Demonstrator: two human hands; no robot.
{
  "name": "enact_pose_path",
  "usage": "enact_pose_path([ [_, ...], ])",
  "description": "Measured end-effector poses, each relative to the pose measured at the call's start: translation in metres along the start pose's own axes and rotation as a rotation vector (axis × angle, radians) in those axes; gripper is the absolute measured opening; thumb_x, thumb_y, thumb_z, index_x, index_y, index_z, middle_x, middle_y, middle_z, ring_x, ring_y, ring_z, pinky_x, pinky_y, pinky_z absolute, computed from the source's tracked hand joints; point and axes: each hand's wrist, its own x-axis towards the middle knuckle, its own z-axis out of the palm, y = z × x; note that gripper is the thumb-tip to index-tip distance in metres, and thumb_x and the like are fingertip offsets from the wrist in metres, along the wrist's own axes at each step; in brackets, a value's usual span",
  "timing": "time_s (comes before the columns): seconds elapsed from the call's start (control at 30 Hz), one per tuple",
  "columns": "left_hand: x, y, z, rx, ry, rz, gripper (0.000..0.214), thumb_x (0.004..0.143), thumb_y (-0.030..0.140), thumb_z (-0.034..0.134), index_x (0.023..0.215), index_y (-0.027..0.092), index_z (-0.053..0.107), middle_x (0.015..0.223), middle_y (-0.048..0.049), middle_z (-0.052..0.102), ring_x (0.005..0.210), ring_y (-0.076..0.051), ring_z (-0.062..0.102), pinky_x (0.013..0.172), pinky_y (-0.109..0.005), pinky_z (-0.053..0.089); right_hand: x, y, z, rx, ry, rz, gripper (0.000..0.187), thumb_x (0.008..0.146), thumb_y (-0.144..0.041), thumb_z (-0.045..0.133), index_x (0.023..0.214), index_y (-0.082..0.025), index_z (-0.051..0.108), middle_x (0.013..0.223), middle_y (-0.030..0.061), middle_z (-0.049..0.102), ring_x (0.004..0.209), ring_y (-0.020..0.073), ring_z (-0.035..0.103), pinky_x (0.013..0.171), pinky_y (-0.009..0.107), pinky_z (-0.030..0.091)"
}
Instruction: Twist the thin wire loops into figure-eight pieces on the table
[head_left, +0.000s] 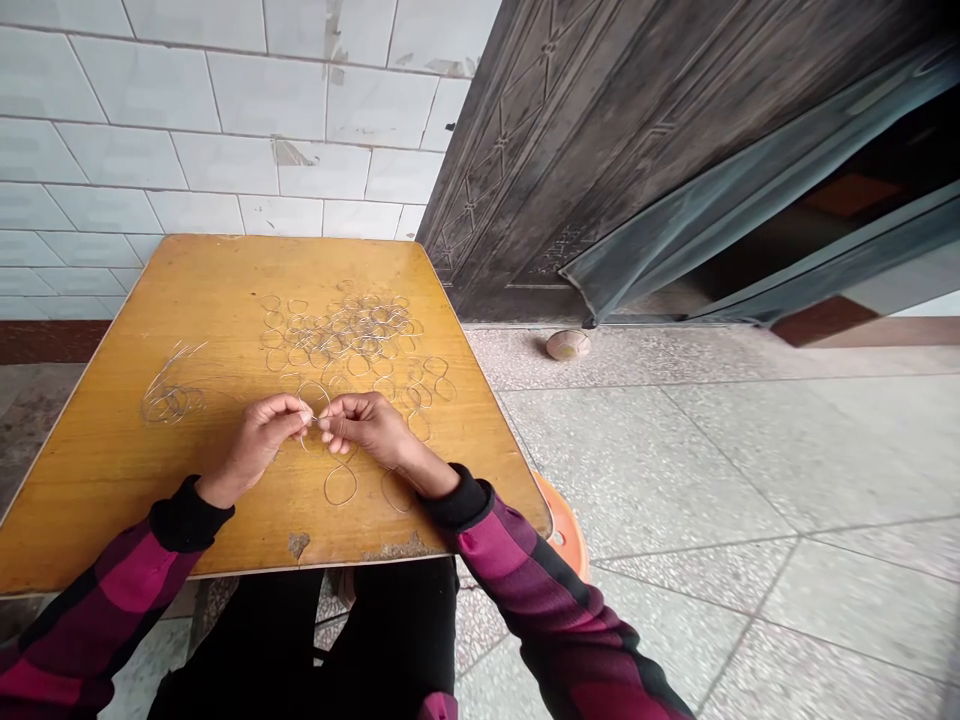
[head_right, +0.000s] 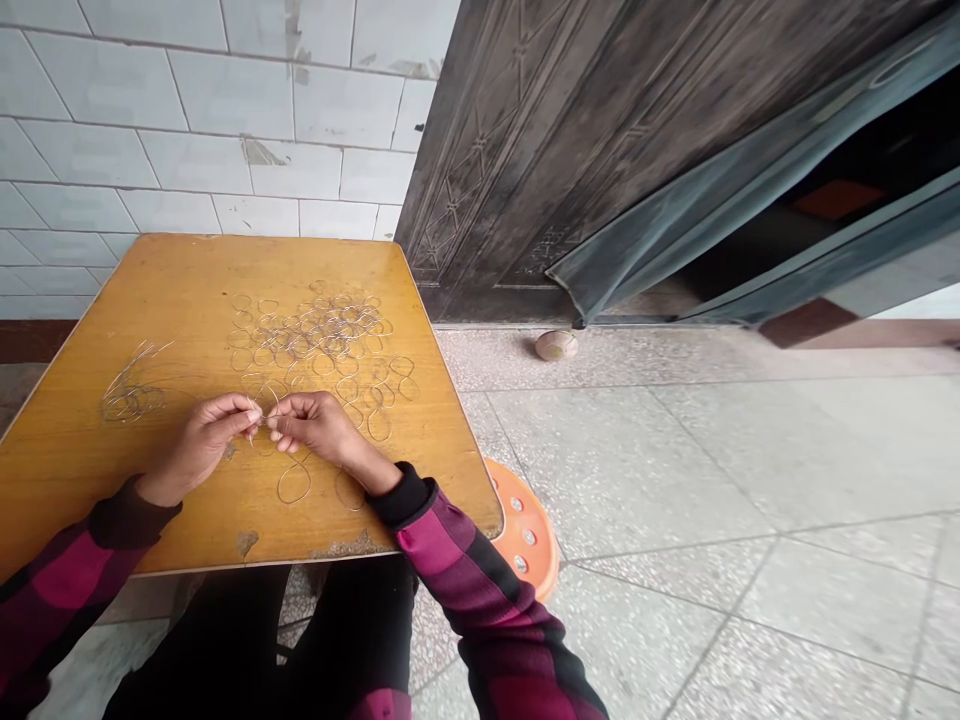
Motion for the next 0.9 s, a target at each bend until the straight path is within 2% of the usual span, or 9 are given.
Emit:
enact_pose_path([
  [0.17,-0.001,0.002,0.002,0.078,0.03,0.006,0.014,0.072,0.028,0.064,0.062,0.018,0.063,0.056,0.0016,0.055,0.058,-0.013,0.049,0.061,-0.027,0.04,0.0,0.002,0.001,-0.017,0.027,0.007,0.026,0.072,-0.038,0.074,0.075,-0.014,0.065,0.063,-0.001,0.066,0.049,0.0059,0.059,0.047,0.017,0.048],
  [0.37,0.0,0.004,0.001,-0.011,-0.045,-0.071,0.016,0.069,0.03,0.064,0.059,0.017,0.061,0.057,0.0006,0.055,0.058,-0.013,0.048,0.059,-0.027,0.039,0.0,0.002,0.001,-0.053,0.015,0.019,0.022,0.073,-0.034,0.071,0.074,-0.014,0.064,0.061,-0.0012,0.065,0.048,0.0059,0.058,0.045,0.016,0.046],
  [0.53,-0.001,0.006,0.002,0.137,-0.016,-0.021,0.02,0.072,0.031,0.061,0.059,0.017,0.059,0.056,0.0014,0.052,0.057,-0.012,0.046,0.058,-0.027,0.037,0.0,0.002,0.0,-0.093,0.018,0.028,0.02,0.075,-0.033,0.068,0.077,-0.013,0.065,0.063,-0.0007,0.065,0.049,0.006,0.059,0.047,0.018,0.048],
  [0.67,-0.003,0.007,0.004,0.194,-0.046,0.009,0.02,0.075,0.032,0.058,0.061,0.018,0.057,0.057,0.002,0.05,0.057,-0.012,0.044,0.057,-0.026,0.035,0.0,0.001,-0.001,-0.124,0.025,0.026,0.015,0.073,-0.028,0.067,0.074,-0.013,0.064,0.06,-0.002,0.062,0.047,0.006,0.057,0.045,0.016,0.046],
  [0.83,-0.003,0.011,0.001,0.14,-0.124,0.004,0.02,0.074,0.033,0.06,0.061,0.018,0.058,0.059,0.0011,0.053,0.059,-0.013,0.046,0.058,-0.026,0.037,-0.002,-0.003,-0.001,-0.098,-0.009,0.025,0.012,0.071,-0.025,0.064,0.071,-0.014,0.062,0.056,-0.0036,0.06,0.044,0.0049,0.054,0.042,0.015,0.041],
  [0.9,-0.002,0.011,-0.003,0.084,-0.136,0.005,0.019,0.074,0.034,0.062,0.066,0.017,0.062,0.062,-0.0001,0.056,0.061,-0.014,0.049,0.061,-0.027,0.04,-0.003,-0.003,0.0,-0.1,-0.023,0.019,0.012,0.072,-0.026,0.063,0.071,-0.014,0.062,0.056,-0.0035,0.06,0.044,0.0048,0.054,0.042,0.015,0.041],
])
